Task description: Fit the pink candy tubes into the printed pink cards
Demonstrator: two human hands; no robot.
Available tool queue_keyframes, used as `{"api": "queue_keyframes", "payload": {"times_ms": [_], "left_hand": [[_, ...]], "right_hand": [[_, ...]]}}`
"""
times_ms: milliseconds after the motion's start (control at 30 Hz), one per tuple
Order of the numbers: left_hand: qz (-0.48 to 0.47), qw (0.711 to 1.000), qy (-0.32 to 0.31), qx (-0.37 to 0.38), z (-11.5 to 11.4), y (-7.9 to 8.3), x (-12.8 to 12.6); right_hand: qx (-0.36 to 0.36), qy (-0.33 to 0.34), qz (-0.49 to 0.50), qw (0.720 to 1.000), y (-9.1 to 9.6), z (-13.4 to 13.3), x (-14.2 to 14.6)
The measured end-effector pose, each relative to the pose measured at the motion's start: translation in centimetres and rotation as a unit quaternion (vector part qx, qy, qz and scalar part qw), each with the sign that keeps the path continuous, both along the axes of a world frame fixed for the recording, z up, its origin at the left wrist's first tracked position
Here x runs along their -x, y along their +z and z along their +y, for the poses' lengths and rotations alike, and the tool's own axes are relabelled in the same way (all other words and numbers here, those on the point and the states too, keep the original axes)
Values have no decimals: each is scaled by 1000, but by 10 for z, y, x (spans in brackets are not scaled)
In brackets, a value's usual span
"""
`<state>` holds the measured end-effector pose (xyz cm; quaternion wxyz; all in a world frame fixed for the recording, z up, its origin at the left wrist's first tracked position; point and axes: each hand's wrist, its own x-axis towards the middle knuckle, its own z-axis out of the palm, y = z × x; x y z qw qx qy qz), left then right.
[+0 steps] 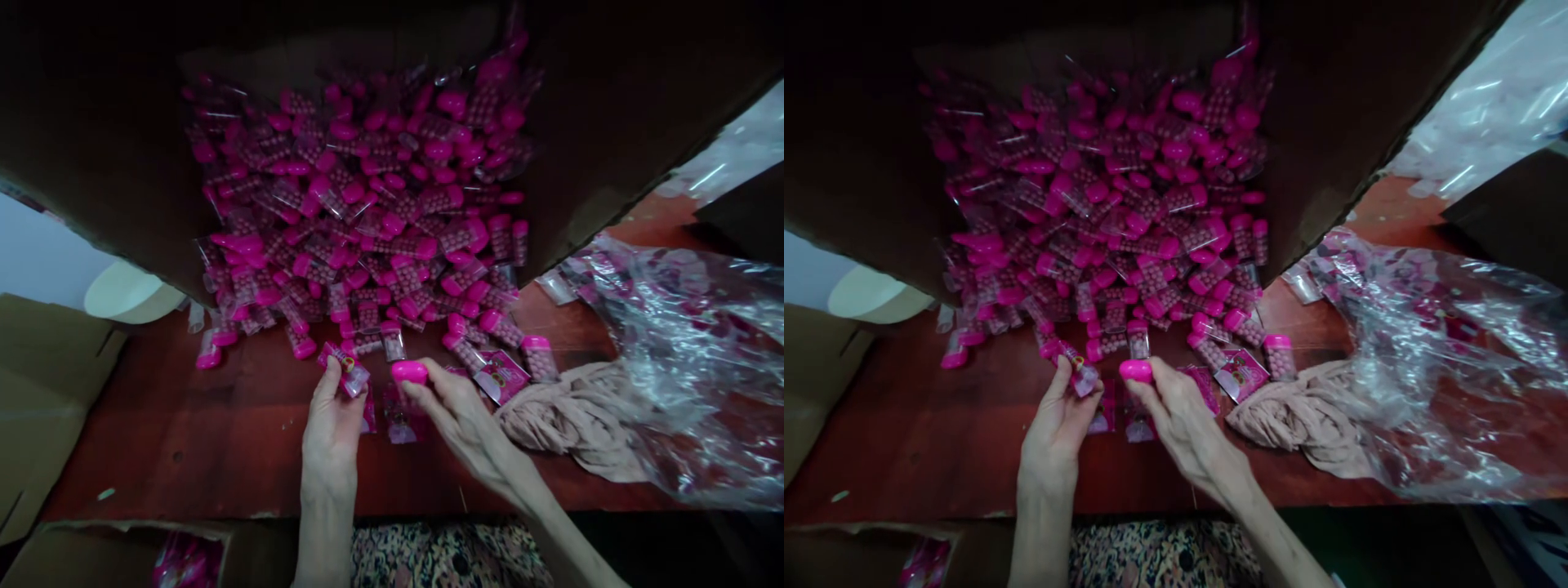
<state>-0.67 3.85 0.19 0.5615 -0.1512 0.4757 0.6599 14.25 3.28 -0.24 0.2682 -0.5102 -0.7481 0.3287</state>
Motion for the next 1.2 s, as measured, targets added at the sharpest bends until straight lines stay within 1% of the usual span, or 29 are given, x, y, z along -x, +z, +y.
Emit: {"api": "queue_keyframes", "payload": {"times_ms": [67, 133, 267, 400, 500, 633, 667, 733, 833, 967, 1033, 1133, 1200], "left_hand": [[-3, 1000, -13, -7, 1, 2, -6], [-7, 1000, -28, -11, 0, 4, -14], [-17, 998, -61, -25, -3, 5, -23], [-1, 997, -75, -29, -5, 0, -25], [56, 993, -92, -48, -5, -4, -25], [127, 983, -112, -70, -7, -7, -26], [135, 981, -115, -78, -8, -8, -25], [145, 977, -117, -101, -11, -10, -23], [154, 969, -147, -124, -16, -15, -17], [141, 967, -182, -110, -19, -21, -10], [129, 968, -186, -108, -18, -22, -9], [121, 965, -199, -118, -16, -20, -11], [125, 963, -204, -123, -17, -18, -16]], "right_hand": [[77, -1, 73, 994, 1, -14, 7], [108, -16, 115, 987, -2, -22, 15], [114, -76, 184, 973, -9, -25, 25], [135, -90, 215, 963, -14, -26, 25], [138, -80, 227, 961, -16, -27, 22], [163, -32, 237, 957, -18, -23, 19], [164, -30, 242, 956, -19, -21, 20], [155, -45, 252, 954, -20, -19, 21], [137, -72, 266, 952, -22, -18, 24], [131, -60, 268, 952, -23, -19, 23], [108, -48, 243, 963, -22, -20, 21], [49, -34, 181, 982, -22, -21, 20], [21, -45, 143, 989, -22, -23, 21]]}}
